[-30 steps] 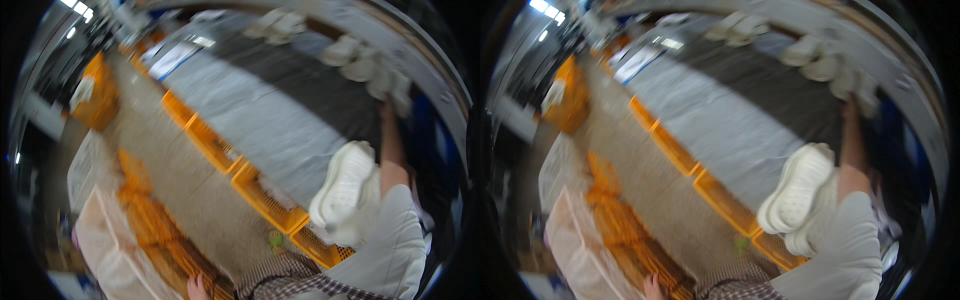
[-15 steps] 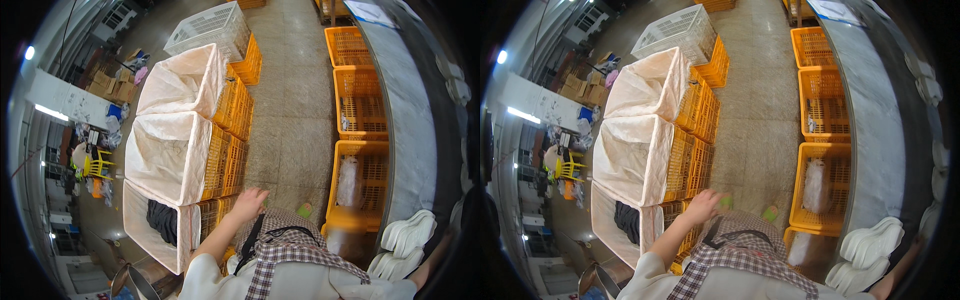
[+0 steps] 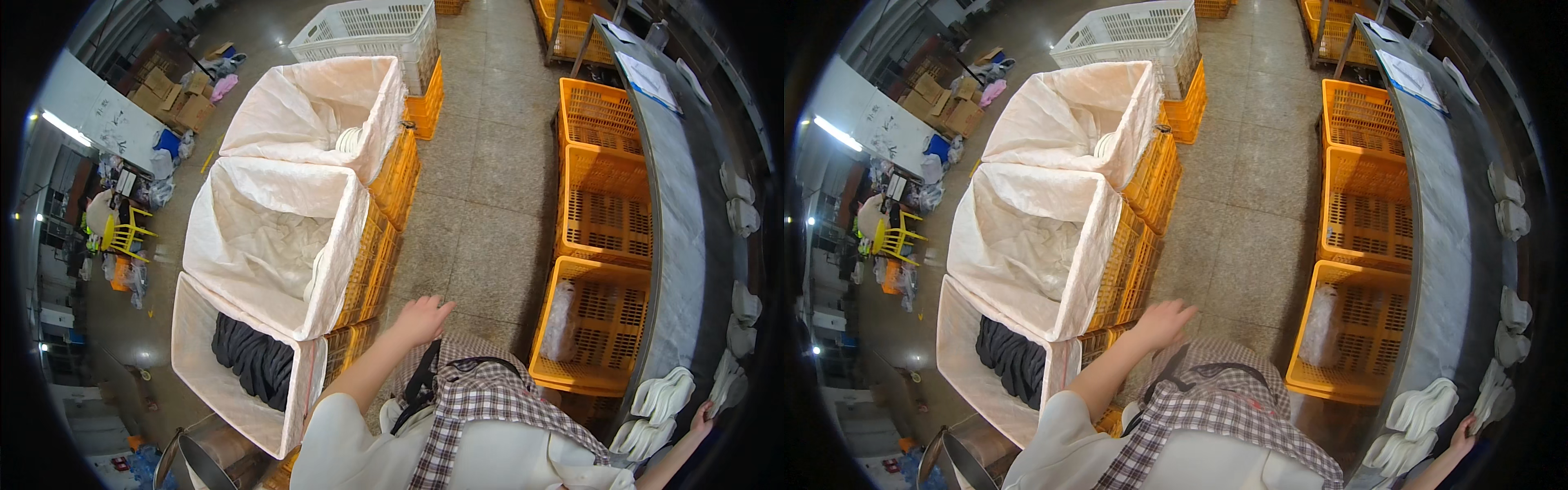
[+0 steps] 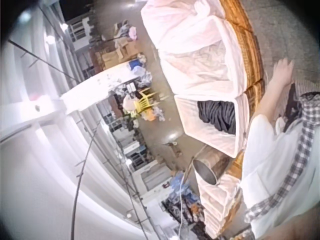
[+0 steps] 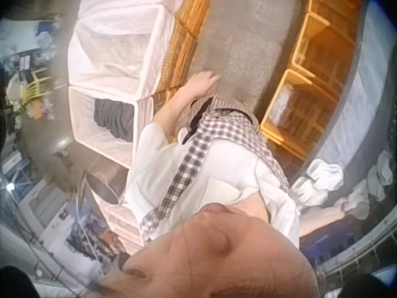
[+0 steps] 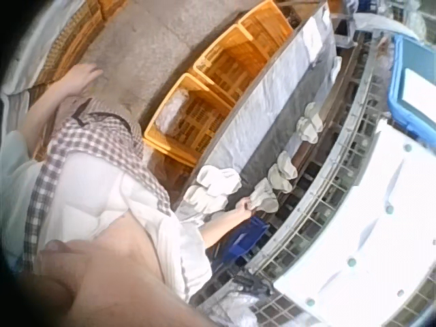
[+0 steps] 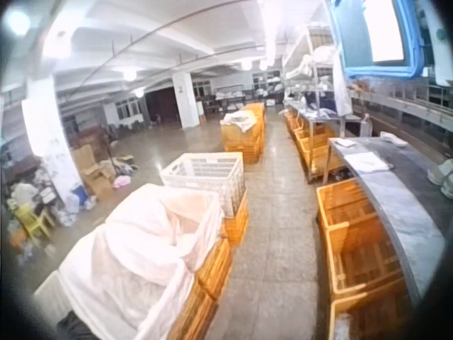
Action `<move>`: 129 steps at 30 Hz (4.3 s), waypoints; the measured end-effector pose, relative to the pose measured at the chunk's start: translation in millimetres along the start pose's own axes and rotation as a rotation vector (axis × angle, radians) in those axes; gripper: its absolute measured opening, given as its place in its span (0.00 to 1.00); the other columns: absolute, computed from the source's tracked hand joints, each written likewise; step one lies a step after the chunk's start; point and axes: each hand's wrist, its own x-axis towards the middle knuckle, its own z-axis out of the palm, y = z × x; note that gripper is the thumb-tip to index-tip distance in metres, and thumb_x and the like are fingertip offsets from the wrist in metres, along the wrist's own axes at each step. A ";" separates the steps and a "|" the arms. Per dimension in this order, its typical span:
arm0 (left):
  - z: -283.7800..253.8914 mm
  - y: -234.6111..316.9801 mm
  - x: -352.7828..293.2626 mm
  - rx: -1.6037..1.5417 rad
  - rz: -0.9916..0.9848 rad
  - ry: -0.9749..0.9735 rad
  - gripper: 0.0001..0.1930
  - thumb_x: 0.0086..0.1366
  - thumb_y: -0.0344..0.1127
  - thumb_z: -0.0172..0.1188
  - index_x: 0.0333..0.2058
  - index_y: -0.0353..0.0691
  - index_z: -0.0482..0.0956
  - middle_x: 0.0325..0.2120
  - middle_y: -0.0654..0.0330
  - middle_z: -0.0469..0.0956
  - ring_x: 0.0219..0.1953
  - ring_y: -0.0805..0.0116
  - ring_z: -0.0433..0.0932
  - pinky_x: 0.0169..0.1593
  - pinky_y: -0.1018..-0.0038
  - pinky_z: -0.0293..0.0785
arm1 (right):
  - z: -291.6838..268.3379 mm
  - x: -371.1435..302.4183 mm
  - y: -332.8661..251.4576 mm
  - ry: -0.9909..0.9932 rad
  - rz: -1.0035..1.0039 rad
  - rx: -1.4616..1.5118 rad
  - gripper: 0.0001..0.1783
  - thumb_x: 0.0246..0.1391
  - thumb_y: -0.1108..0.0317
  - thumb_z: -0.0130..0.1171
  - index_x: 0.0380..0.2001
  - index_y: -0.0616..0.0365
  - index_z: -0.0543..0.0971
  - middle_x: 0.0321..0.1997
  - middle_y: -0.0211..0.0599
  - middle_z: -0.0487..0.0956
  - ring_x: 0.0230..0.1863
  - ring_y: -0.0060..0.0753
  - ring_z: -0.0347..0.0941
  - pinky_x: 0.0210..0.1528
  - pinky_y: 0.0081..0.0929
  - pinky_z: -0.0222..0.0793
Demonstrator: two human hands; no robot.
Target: The person picks up pairs of black and white slippers from a metal pot and a bin, inspects them, and places them on a table or into a bin. The person handles the slippers one pair at a time, turning them over to check the soles before stacking them.
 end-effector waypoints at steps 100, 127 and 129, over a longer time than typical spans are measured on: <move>-131.9 85.1 25.8 -1.918 0.643 -0.236 0.30 0.64 0.38 0.57 0.61 0.35 0.57 0.56 0.56 0.67 0.54 0.65 0.70 0.54 0.68 0.72 | 193.1 -607.7 427.1 -1.224 0.292 -0.774 0.49 0.49 0.65 0.65 0.66 0.64 0.46 0.66 0.44 0.57 0.66 0.34 0.54 0.66 0.32 0.51; -144.3 104.0 26.1 -1.841 0.729 -0.179 0.33 0.68 0.52 0.45 0.64 0.40 0.50 0.62 0.53 0.58 0.62 0.59 0.60 0.63 0.64 0.60 | 185.4 -600.6 427.0 -1.252 -0.236 -1.185 0.52 0.44 0.51 0.67 0.63 0.68 0.52 0.59 0.60 0.58 0.63 0.55 0.54 0.64 0.39 0.52; -144.8 102.0 25.6 -1.823 0.739 -0.165 0.33 0.67 0.51 0.45 0.64 0.40 0.50 0.62 0.53 0.58 0.62 0.60 0.60 0.63 0.64 0.60 | 185.2 -590.3 427.6 -1.296 -0.234 -1.134 0.52 0.42 0.55 0.68 0.63 0.67 0.52 0.60 0.58 0.58 0.64 0.52 0.54 0.65 0.38 0.53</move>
